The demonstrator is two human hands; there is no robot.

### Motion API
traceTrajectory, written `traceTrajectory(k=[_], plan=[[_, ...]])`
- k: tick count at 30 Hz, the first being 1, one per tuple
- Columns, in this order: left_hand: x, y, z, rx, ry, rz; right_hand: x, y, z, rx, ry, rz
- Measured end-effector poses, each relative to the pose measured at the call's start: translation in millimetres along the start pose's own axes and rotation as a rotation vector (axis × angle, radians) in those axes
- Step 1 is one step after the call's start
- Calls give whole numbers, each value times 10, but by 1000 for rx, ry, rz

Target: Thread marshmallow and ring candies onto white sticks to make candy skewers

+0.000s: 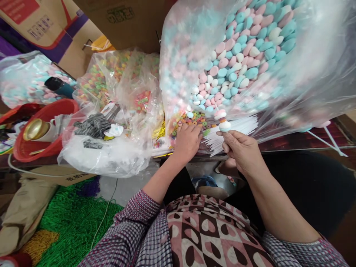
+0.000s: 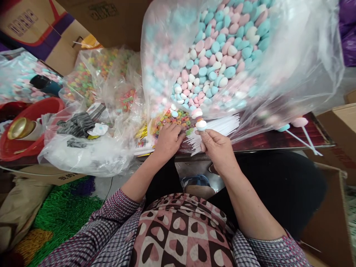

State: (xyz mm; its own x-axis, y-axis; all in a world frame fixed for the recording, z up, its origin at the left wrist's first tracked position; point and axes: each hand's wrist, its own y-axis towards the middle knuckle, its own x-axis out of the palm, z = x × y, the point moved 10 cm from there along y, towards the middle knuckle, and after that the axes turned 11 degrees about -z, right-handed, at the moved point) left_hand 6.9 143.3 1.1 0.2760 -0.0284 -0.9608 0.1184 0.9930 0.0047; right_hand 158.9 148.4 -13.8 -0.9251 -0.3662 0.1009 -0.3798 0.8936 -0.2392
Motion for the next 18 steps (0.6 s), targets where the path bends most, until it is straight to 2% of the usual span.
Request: traceTrajectory(k=[8,11,14,16,18], plan=[[-12,61,65,27,41,-37,85,12,44,-19,-40,-41],[-24,91,22,16,-42,-19,116,30,47,-45,-117,-74],[-138,89,-204,-59,-364,113,143,34,56,-37,-168,-110],[-187,63,-434,-129,-754,221,177,23,79,-1,-173,-142],[-130,48,-611,-197,-1199,275,237,5,105,35,-190,-191]])
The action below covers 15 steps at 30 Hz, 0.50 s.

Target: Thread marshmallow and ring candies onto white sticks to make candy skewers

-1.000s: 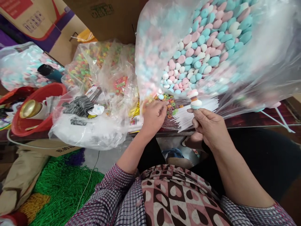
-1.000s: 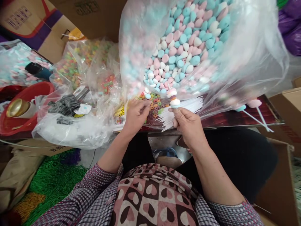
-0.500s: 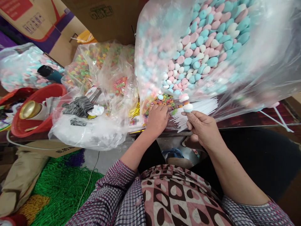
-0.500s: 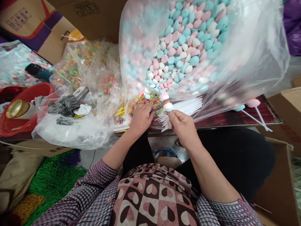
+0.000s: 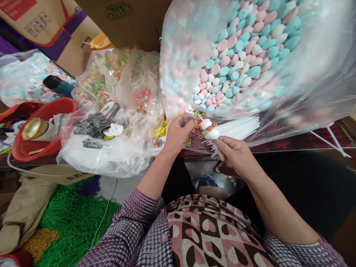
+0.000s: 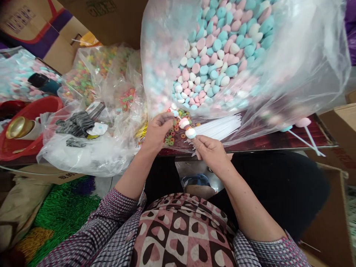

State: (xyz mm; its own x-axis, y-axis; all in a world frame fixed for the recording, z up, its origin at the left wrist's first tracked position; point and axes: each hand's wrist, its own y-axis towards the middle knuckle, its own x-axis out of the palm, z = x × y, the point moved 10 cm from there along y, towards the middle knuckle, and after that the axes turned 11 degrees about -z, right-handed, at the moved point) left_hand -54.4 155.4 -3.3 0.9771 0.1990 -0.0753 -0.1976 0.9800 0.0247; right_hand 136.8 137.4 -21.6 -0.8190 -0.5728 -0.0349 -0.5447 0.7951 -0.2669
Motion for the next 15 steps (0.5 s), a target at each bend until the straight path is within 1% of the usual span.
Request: traceTrajectory(k=[2,4,8,15], plan=[[-3,11,-111,-99,-341,7,58,-5,2,15,-51,-43],[59,5,-170,-173,-518,-11,78,-7,2,14,-117,-56],[121,-8,-217,-212,-582,-8,49,4,35,17,-181,-48],[101,17,-259,-220,-625,-2,23,5,45,33,-182,-48]])
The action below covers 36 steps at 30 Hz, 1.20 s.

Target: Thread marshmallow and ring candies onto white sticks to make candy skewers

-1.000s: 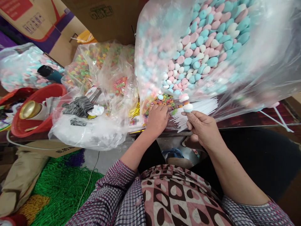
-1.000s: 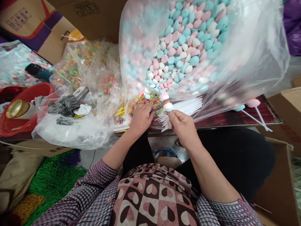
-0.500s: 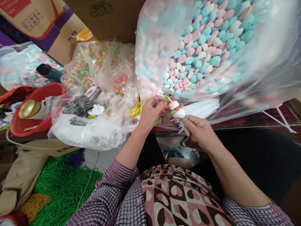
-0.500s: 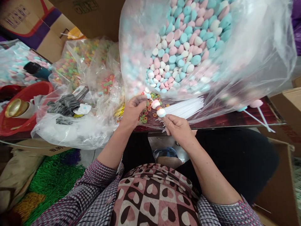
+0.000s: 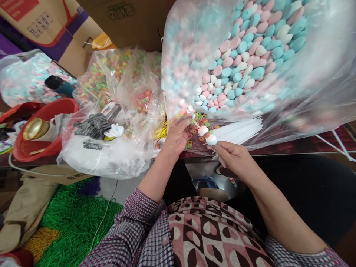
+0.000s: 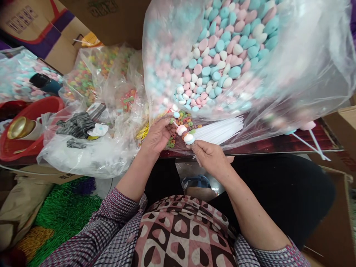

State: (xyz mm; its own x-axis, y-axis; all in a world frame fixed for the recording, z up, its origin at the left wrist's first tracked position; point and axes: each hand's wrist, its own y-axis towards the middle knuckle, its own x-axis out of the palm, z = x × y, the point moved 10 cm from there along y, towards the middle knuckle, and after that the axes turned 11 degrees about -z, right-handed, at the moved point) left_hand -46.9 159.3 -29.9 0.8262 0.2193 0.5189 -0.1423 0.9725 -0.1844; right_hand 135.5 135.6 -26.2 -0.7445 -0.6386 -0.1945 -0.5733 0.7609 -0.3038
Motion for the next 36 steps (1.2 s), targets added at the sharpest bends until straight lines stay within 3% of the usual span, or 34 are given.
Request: traceTrajectory(k=[15,19,23,31,36], plan=[[54,-25,-38,-21,29,-109,34,0,-24,-22,-60,-29],[96,-55,-19,1,116,-117,18,-7,-28,-3,-176,-35],[187,-76,-7,36,255,-175,21,-1,-19,-7,-108,-36],[118,-93,-62,15,141,-48,106,21,68,47,176,-89],[94,-124,72,199,298,28,104,18,95,67,227,-62]])
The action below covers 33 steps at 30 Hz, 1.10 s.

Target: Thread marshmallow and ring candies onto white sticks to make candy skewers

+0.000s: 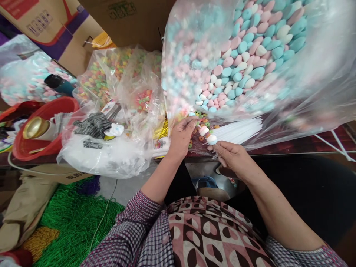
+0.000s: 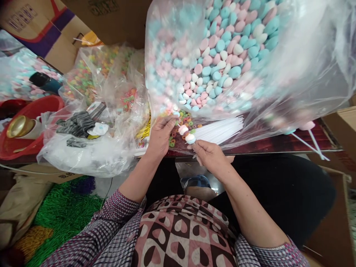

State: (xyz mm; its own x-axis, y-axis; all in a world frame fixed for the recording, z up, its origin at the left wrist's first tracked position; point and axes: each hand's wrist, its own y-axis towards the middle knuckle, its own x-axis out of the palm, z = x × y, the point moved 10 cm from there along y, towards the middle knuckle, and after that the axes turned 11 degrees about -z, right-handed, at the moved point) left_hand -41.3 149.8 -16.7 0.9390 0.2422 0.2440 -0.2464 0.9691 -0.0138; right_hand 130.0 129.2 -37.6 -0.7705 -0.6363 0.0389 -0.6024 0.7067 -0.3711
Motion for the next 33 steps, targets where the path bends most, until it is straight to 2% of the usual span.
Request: traceTrajectory(k=[6,11,19,28,33], plan=[[-53,-96,147,193,281,71,33,16,15,-9,76,42],[-93,-194,331,320,510,157,179,44,56,-26,56,-11],[-109,-227,338,372,643,222,222,45,58,-48,-37,-34],[-101,-257,339,381,684,238,275,-73,-216,-169,-299,41],[-69,-278,361,376,678,230,343,-65,-231,-212,-335,43]])
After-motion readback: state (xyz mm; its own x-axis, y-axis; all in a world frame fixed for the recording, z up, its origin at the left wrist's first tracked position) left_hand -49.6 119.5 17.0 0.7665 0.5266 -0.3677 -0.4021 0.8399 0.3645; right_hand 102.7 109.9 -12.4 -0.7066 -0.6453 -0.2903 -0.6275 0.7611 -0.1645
